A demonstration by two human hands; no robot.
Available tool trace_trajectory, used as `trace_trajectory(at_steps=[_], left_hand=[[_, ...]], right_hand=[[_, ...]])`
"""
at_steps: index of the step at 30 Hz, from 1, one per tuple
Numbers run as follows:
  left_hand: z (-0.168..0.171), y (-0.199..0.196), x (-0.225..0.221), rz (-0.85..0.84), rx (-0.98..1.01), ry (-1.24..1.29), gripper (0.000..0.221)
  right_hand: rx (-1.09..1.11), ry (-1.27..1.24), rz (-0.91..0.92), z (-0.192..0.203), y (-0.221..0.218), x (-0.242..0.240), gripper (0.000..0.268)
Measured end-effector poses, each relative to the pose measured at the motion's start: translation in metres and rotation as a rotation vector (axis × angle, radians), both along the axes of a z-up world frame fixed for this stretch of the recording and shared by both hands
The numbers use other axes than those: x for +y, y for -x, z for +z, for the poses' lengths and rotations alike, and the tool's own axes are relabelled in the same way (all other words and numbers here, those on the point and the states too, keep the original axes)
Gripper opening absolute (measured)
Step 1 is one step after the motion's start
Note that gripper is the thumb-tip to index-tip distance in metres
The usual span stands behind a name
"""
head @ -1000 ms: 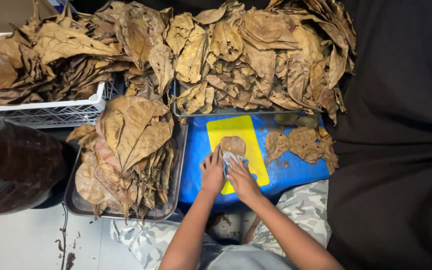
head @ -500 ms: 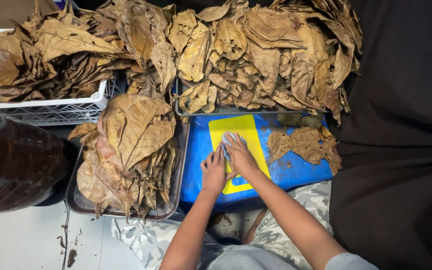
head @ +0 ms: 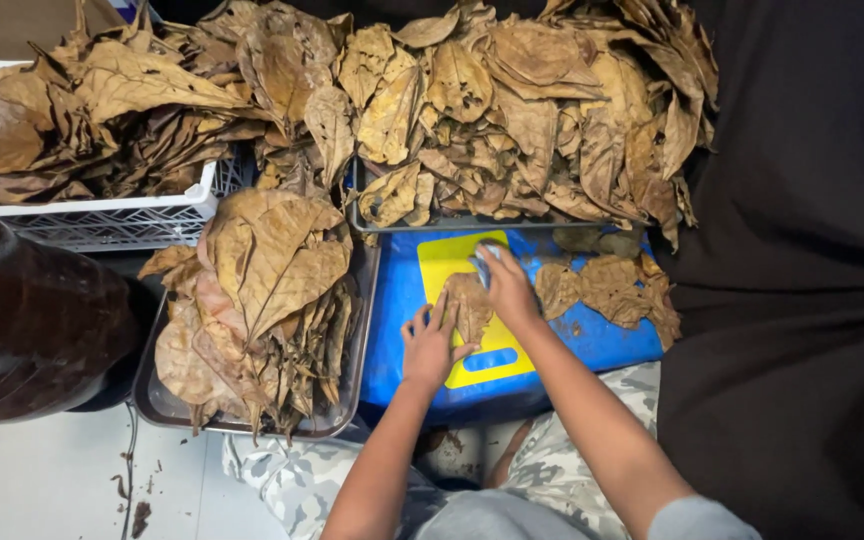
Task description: Smoothing out dried leaves on a flat board to prepare them for processing, using hands and a small smoothing pad.
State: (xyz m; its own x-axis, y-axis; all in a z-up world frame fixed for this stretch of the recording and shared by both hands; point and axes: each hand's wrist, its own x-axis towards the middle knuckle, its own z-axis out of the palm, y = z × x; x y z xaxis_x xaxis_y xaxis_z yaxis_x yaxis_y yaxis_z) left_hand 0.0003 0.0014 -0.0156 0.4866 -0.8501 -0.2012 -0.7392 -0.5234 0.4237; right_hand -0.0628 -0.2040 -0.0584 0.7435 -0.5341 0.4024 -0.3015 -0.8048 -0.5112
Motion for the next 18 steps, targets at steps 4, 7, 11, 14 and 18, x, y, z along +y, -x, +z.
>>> trace_trajectory(at_steps=[4, 7, 11, 14, 18], left_hand=[[-0.009, -0.001, -0.004, 0.009, -0.023, -0.012, 0.089], [-0.014, -0.001, -0.004, 0.005, -0.036, -0.008, 0.088], [-0.016, -0.001, -0.004, -0.009, -0.086, -0.012, 0.088], [-0.013, -0.003, -0.003, -0.01, -0.09, 0.004, 0.091], [-0.012, 0.0, -0.004, 0.004, -0.083, 0.048, 0.084]], right_hand=[[-0.178, -0.014, 0.09, 0.06, 0.03, 0.043, 0.053], [-0.186, -0.003, 0.157, 0.039, 0.05, 0.064, 0.047], [0.025, -0.044, 0.183, 0.042, 0.069, 0.104, 0.039], [0.235, -0.06, 0.113, 0.046, 0.07, 0.118, 0.038], [0.168, 0.009, 0.13, 0.02, 0.068, 0.101, 0.042]])
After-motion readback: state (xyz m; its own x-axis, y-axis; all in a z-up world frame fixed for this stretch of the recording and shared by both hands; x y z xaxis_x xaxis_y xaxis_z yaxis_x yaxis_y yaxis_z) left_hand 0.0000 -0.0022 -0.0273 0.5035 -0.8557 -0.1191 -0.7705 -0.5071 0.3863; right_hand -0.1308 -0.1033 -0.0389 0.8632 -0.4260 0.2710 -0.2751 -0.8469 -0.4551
